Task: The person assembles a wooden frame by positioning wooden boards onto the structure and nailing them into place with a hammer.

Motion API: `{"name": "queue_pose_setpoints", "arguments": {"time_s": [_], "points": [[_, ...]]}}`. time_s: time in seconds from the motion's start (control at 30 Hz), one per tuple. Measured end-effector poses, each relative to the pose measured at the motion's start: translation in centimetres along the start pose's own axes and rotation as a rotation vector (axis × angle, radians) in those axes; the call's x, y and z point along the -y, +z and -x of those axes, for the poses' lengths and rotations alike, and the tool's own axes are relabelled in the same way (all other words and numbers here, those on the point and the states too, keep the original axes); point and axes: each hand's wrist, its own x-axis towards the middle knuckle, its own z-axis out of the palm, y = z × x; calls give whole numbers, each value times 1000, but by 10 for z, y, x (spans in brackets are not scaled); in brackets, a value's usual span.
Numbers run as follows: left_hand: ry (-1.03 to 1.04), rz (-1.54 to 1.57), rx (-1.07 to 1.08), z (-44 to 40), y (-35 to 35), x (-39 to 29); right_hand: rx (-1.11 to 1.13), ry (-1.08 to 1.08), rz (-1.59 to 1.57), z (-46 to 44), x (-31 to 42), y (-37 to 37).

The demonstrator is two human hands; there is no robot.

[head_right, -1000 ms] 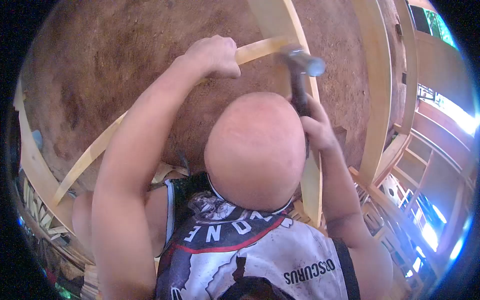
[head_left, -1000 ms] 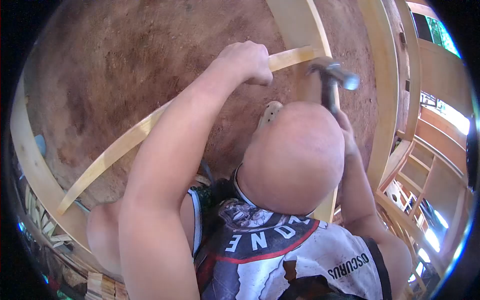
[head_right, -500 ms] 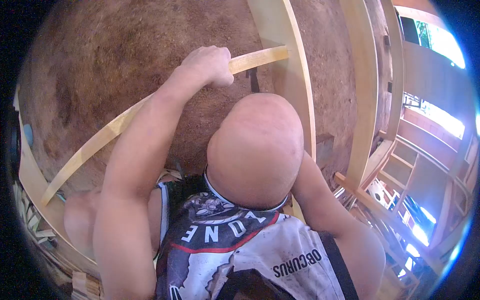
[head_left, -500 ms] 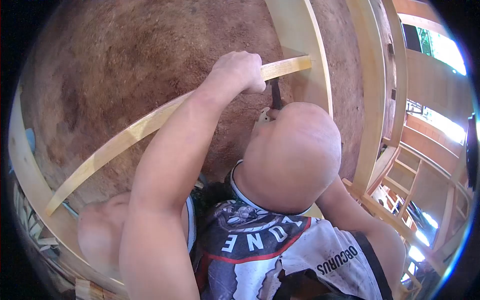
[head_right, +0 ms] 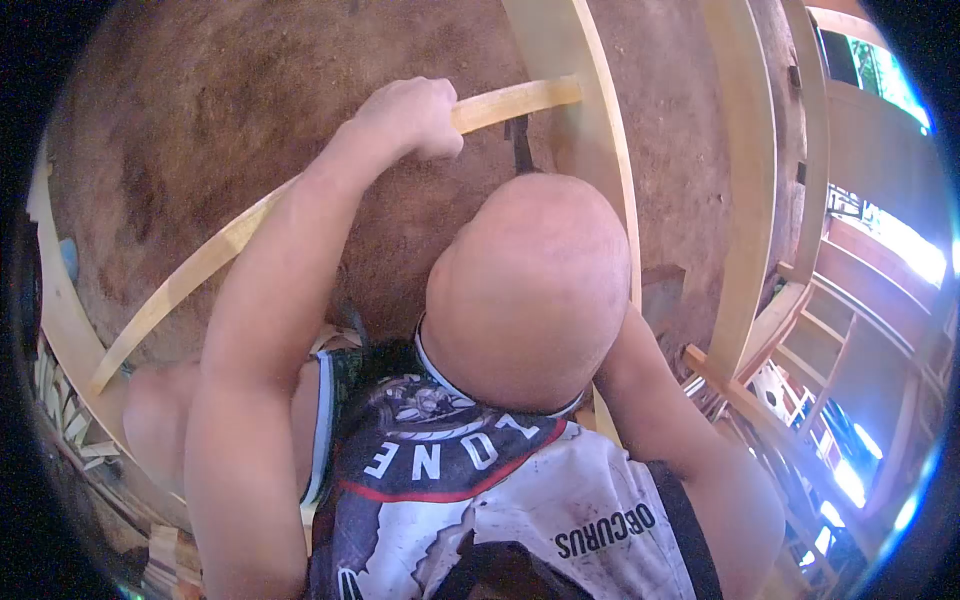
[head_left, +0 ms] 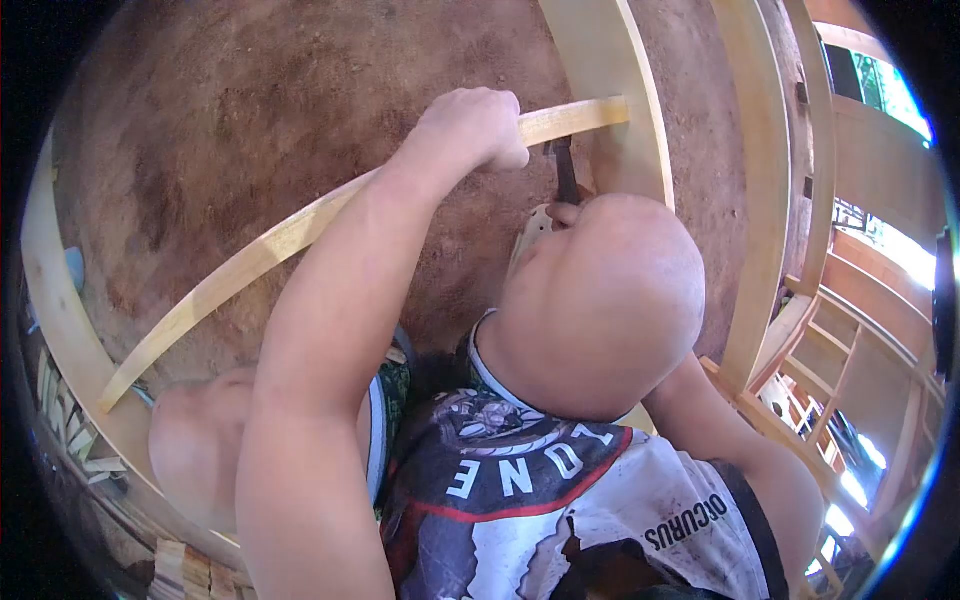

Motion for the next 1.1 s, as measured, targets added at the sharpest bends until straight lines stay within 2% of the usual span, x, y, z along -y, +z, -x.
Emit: {"name": "queue_pose_setpoints", "arguments": {"time_s": [0.37,0.43,0.5,0.57,0.63,0.67,0.7,0.73,0.77,0.8,0.83,0.9,1.03,1.1], "points": [[-44,-15,18,-1,-6,-4,51,-65,-44,-15,-8,-27],[-33,-8,14,-1,-5,-2,109,-169,-98,-18,8,-42],[-16,-10,12,-1,-4,-1,184,-311,-230,5,58,-40],[-23,-98,13,-4,-1,-3,320,-602,-467,39,128,-45],[-16,-136,-23,-6,5,-5,470,-705,-791,53,151,-60],[-41,-142,-69,-7,4,-5,593,-627,-859,55,149,-79],[-63,-147,14,-11,0,-8,564,-665,-899,53,144,-92],[-93,-156,100,-13,-3,-9,498,-553,-806,50,136,-103],[-90,-198,37,-14,1,-7,437,-431,-722,46,128,-112],[-107,-190,54,-16,1,-8,213,-415,-561,43,126,-115],[-123,-174,8,-17,5,-5,198,-423,-618,34,124,-125],[-261,7,148,7,-10,9,-13,-252,-93,46,119,-113],[-285,-111,131,1,-12,-20,33,-149,-106,39,106,-108],[-334,-145,122,-10,-26,-62,45,-100,-160,29,117,-107]]}}
